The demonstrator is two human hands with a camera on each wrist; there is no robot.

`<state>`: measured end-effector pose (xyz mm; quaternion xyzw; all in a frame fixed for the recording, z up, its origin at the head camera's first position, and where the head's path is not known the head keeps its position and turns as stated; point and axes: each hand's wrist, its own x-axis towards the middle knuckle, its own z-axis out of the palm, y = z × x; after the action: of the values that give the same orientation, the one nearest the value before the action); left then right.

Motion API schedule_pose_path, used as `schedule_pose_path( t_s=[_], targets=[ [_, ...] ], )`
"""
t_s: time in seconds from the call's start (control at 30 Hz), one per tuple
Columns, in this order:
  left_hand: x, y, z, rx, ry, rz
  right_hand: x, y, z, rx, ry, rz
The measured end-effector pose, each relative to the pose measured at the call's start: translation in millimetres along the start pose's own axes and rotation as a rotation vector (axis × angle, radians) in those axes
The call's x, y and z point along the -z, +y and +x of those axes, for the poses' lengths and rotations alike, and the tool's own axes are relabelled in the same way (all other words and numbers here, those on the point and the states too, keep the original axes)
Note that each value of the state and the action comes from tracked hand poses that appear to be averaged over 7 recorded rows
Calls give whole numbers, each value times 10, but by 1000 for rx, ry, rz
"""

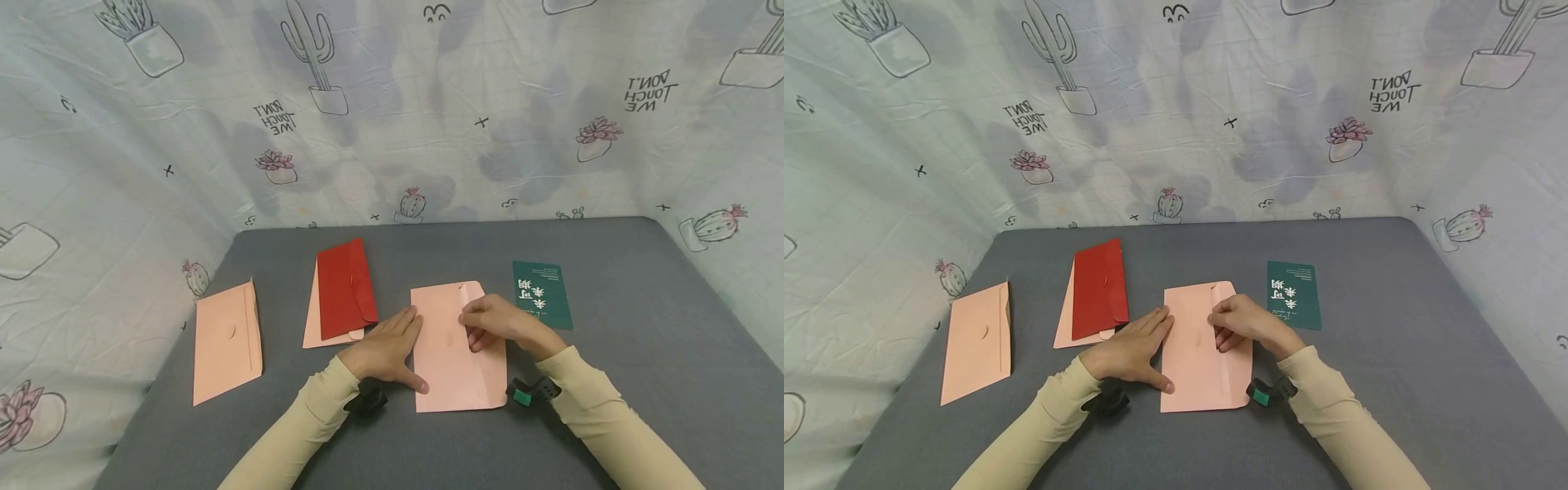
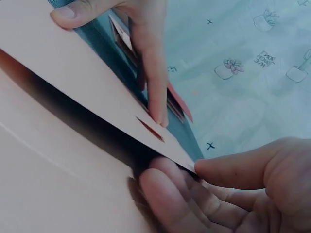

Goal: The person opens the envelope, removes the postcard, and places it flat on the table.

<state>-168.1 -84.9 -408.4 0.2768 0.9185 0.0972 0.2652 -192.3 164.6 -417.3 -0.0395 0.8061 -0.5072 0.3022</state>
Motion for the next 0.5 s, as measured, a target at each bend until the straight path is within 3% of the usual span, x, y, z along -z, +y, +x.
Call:
schedule_pose_path(
  t_s=[0.5],
  targets=[
    [-11,-10,12,-9,5,8,0,54,48,-13,20,-12]
  ],
)
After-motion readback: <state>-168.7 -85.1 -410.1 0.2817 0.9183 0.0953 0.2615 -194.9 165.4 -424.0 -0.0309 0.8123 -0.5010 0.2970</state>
